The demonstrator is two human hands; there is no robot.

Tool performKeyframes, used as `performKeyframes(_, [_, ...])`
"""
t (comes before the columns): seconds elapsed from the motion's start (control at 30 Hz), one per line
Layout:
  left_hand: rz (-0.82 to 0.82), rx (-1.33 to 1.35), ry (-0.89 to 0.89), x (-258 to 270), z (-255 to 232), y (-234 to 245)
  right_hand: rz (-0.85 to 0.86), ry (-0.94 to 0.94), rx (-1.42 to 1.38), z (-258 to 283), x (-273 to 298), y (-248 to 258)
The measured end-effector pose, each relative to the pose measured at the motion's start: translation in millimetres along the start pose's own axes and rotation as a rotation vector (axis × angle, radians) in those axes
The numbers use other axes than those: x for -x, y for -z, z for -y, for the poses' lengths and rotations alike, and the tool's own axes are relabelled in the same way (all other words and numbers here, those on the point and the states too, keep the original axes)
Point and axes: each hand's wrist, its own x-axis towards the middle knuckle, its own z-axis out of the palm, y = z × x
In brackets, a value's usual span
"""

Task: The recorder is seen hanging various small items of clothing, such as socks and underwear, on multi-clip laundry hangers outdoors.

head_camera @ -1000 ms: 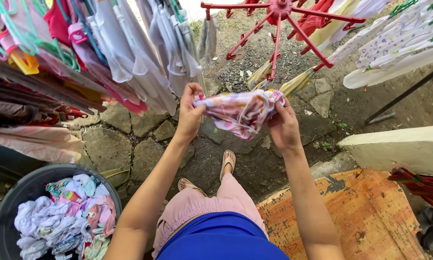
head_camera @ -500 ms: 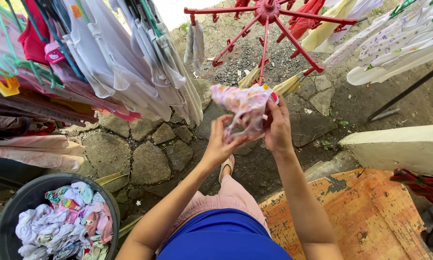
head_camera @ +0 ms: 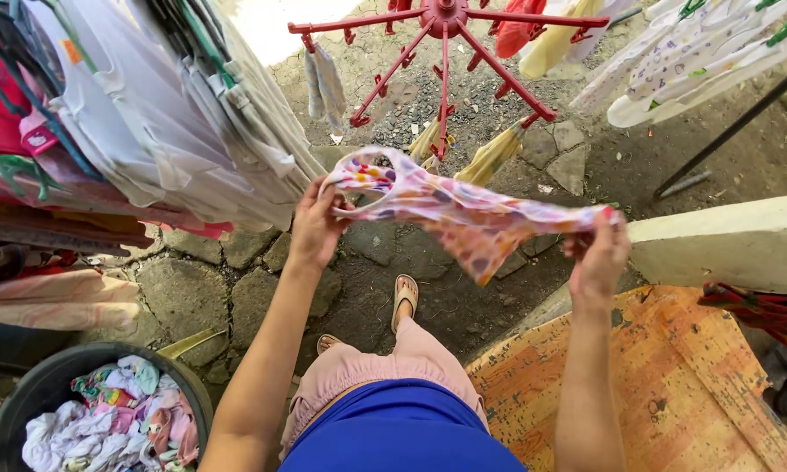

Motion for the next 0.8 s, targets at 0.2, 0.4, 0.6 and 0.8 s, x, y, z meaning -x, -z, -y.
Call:
performKeyframes(0.2, [0.530, -0.400, -0.031, 36.7, 21.6, -86.6, 0.399, 0.021, 1.137, -67.9, 15.0, 8.1])
performKeyframes(0.4, [0.842, -0.412, 0.106, 78.6, 27.0, -110.2, 0.745, -0.104, 0.207, -33.2, 42.7, -109.1])
performKeyframes(0.6, [0.429, -1.091, -0.339, 105.6, -52.6, -98.1, 0.724, -0.022, 0.442, -59.0, 36.2, -134.8])
performKeyframes(0.8, [0.149, -0.928, -0.645, 83.1, -81.7, -15.9, 0.804, 0.045, 0.783, 8.0, 58.7, -163.2])
